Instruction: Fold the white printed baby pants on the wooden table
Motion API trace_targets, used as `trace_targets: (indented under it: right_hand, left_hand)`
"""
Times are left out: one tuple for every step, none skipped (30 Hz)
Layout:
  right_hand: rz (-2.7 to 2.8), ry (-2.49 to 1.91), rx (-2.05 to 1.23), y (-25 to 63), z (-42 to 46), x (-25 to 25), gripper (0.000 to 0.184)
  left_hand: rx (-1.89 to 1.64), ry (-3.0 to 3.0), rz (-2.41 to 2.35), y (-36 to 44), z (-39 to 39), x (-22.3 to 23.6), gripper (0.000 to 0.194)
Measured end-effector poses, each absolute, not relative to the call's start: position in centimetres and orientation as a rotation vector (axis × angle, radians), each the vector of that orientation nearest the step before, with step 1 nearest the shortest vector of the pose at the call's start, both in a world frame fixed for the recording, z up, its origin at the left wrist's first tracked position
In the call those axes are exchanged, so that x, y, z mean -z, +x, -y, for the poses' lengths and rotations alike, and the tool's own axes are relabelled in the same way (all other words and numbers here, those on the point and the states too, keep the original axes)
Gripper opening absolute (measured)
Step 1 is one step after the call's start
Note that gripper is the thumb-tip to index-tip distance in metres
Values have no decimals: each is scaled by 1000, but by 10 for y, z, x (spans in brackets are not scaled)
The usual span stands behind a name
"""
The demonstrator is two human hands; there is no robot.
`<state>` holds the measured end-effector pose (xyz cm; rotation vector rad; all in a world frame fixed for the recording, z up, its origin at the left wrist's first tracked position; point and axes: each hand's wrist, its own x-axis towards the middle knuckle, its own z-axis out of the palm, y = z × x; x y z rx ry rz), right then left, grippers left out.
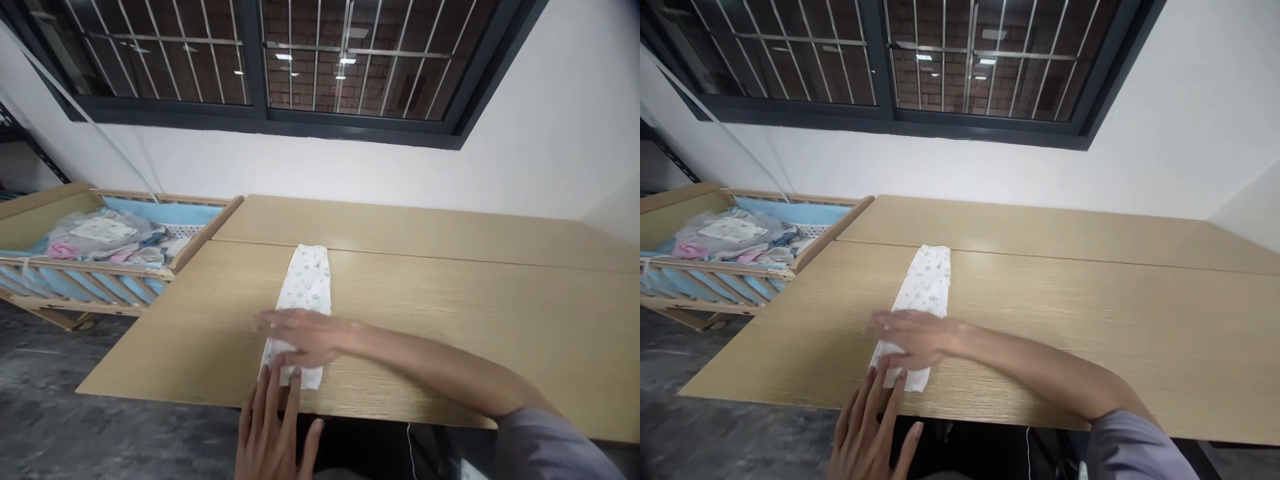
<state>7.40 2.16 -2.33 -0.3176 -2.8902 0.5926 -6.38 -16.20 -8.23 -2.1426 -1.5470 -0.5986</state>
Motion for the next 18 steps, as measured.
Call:
trace_targets:
  right_hand:
    - [2908,-260,-608,76,-11,28,66]
    - [2918,-223,-620,78,-5,33,66]
    - [2926,-208,-627,79,-3,36,66]
    - [2935,-215,-631,80,-5,40,65]
    - [2947,-233,-635,82,-11,42,65]
    - [2958,-262,-638,83,-20,43,65]
    - [2961,-302,-639,84,-31,45,64]
    - [2958,-348,-641,85,-44,45,64]
    - [2951,-396,-644,86,-57,46,64]
    - [2941,-442,-643,87,-72,48,64]
    - [2933,-490,-638,88,-87,49,65]
    - [2928,-540,-625,90,-102,51,65]
    - [2926,-589,-606,91,-118,54,66]
    - [2925,-637,-581,92,-133,56,67]
    - [2920,-684,-550,94,-148,58,68]
    - [2915,-731,-514,95,-163,60,68]
    - [2910,-780,-476,97,-178,62,69]
    - [2904,-829,-444,99,-191,63,69]
  left_hand:
    - [578,-2140,1541,-64,163,87,62]
    - [565,-2140,1535,-65,163,90,62]
    - [552,-2141,1536,-66,164,92,62]
    - [542,-2141,1542,-66,165,93,62]
    - [535,-2137,1557,-66,165,93,61]
    - [530,-2130,1583,-65,166,92,61]
    - [529,-2123,1605,-65,166,91,61]
    - [532,-2116,1621,-64,166,89,60]
    - [533,-2111,1625,-64,166,88,59]
    - [528,-2107,1620,-63,166,87,59]
    - [516,-2105,1609,-63,166,87,60]
    - [505,-2101,1591,-63,166,87,60]
    - [495,-2096,1576,-64,166,87,61]
    - [488,-2089,1567,-64,165,87,61]
    - [481,-2086,1560,-64,165,87,61]
    - [476,-2084,1556,-64,165,86,61]
    - [471,-2086,1549,-64,164,86,61]
    - [465,-2089,1542,-64,164,86,60]
